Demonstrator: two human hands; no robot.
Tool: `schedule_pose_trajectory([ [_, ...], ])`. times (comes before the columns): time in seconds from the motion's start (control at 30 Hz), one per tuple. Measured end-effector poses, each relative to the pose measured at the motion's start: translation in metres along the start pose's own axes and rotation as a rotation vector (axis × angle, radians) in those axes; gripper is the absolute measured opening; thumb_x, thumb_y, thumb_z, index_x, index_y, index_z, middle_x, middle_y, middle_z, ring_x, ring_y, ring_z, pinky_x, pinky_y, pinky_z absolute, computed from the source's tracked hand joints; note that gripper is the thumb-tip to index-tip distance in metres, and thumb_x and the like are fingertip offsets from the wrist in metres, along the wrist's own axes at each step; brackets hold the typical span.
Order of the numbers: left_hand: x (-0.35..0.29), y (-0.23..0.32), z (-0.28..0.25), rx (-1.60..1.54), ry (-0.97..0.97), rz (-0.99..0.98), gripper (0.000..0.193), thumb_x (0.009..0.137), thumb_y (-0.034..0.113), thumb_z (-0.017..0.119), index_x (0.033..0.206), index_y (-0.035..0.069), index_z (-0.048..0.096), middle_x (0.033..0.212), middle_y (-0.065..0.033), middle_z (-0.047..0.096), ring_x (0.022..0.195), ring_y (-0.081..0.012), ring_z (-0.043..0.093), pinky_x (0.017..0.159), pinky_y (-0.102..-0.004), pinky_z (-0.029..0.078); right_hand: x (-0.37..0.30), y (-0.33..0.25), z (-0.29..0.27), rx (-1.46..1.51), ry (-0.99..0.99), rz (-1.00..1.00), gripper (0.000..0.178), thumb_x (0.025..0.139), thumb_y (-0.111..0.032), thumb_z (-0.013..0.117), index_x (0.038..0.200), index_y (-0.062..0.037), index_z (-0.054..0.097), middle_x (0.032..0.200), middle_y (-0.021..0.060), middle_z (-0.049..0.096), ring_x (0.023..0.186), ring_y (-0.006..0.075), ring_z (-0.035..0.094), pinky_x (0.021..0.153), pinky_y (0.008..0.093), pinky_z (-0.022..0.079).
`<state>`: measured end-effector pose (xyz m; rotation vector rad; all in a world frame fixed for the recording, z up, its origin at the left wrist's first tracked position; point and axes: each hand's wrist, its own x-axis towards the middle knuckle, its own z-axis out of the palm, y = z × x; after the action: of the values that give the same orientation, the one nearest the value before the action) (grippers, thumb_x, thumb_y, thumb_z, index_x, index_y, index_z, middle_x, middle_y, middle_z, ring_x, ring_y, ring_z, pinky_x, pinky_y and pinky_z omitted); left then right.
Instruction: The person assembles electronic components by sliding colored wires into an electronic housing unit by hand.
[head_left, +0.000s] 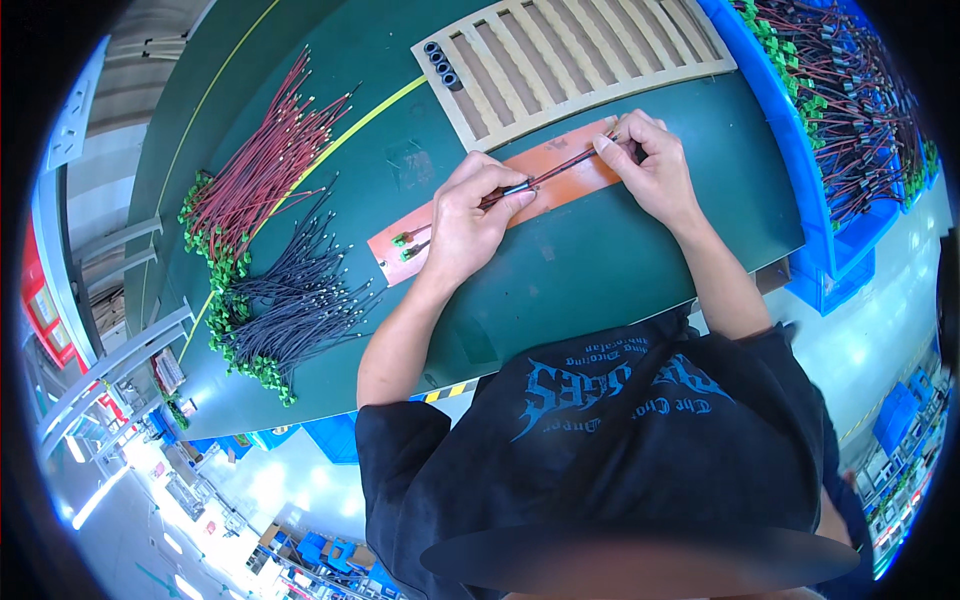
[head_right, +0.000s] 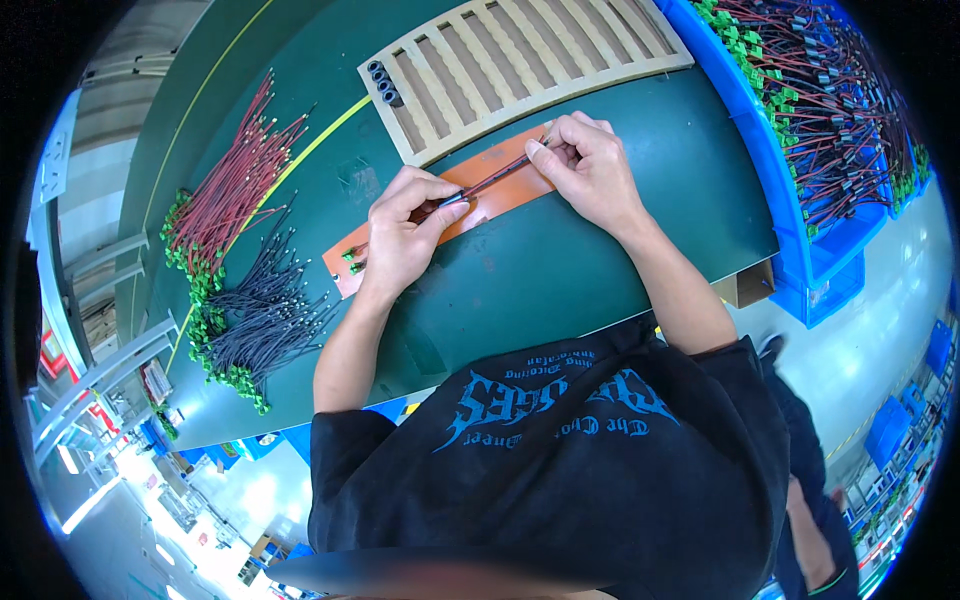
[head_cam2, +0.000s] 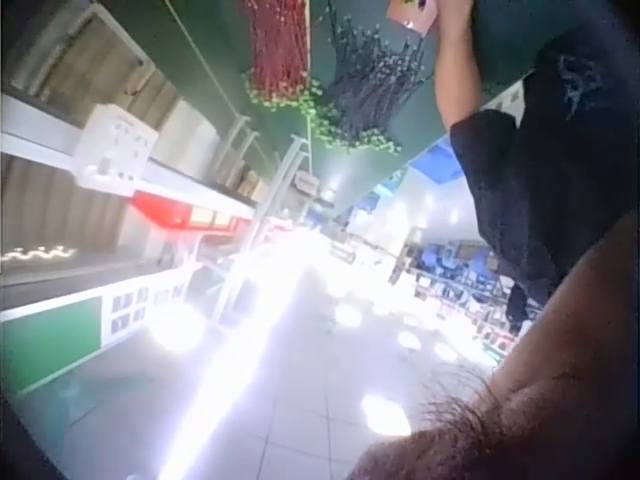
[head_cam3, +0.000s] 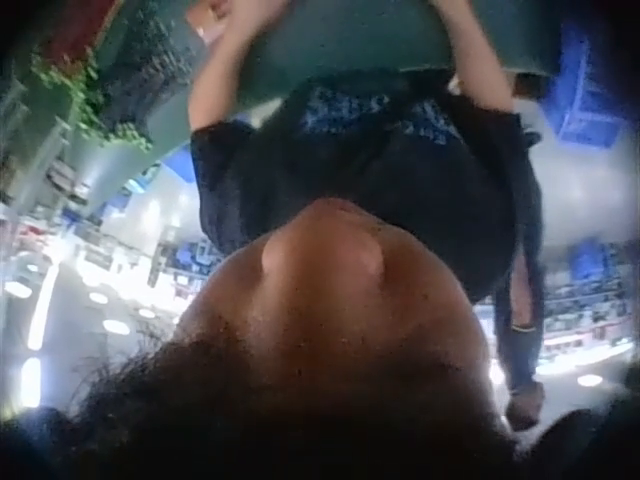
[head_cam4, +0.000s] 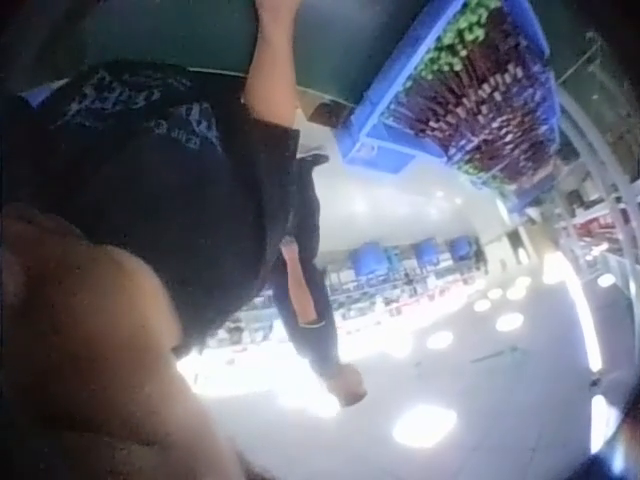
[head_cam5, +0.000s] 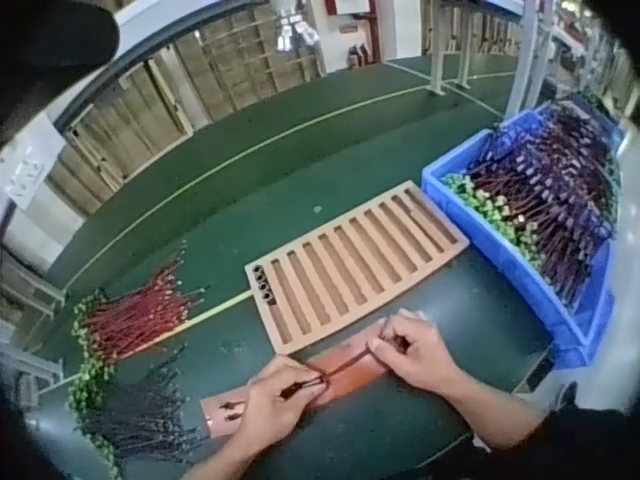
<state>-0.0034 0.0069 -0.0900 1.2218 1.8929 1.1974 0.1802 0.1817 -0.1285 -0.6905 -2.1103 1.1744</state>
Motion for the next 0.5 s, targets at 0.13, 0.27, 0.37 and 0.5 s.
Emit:
schedule_pose_trajectory([
  [0.13,-0.002,-0.012,0.0,0.026,0.046,0.176,0.014,0.079,-0.002,0.08,0.091,-0.001,0.075,0.09,-0.0084,0.071,0.08,-0.0214,0.067,0.072,-0.0325,0.054,0.004,-0.002,0.004,0.008,0.003,-0.025,0.03,0.089,-0.015,0.078,0.071,-0.0042,0.056,0.065,0.0024,0.05,0.064,0.0159,0.048,0.073,0.0345,0.04],
  [0.27,-0.003,-0.014,0.004,0.143,0.111,0.331,0.012,0.077,-0.003,0.08,0.087,0.001,0.076,0.087,-0.0078,0.07,0.08,-0.0228,0.066,0.071,-0.0332,0.054,0.007,-0.006,0.001,0.028,0.008,-0.067,0.03,0.089,-0.015,0.078,0.071,-0.0038,0.056,0.066,0.0019,0.051,0.062,0.0148,0.046,0.069,0.033,0.038],
  [0.37,-0.005,-0.013,0.005,0.287,0.134,0.445,0.013,0.076,-0.002,0.08,0.087,0.003,0.075,0.091,-0.0074,0.071,0.084,-0.025,0.065,0.073,-0.0341,0.054,0.006,-0.003,0.001,0.026,0.009,-0.067,0.03,0.089,-0.015,0.078,0.072,-0.0037,0.057,0.066,0.0019,0.051,0.062,0.0147,0.046,0.068,0.0325,0.038],
  [0.5,-0.004,-0.01,0.0,0.288,0.078,0.345,0.018,0.078,0.002,0.081,0.093,0.002,0.072,0.098,-0.0086,0.071,0.09,-0.0258,0.065,0.077,-0.0344,0.053,0.003,-0.007,0.001,0.03,-0.002,-0.023,0.029,0.089,-0.015,0.078,0.072,-0.004,0.058,0.067,0.0021,0.051,0.063,0.015,0.046,0.07,0.0335,0.039],
])
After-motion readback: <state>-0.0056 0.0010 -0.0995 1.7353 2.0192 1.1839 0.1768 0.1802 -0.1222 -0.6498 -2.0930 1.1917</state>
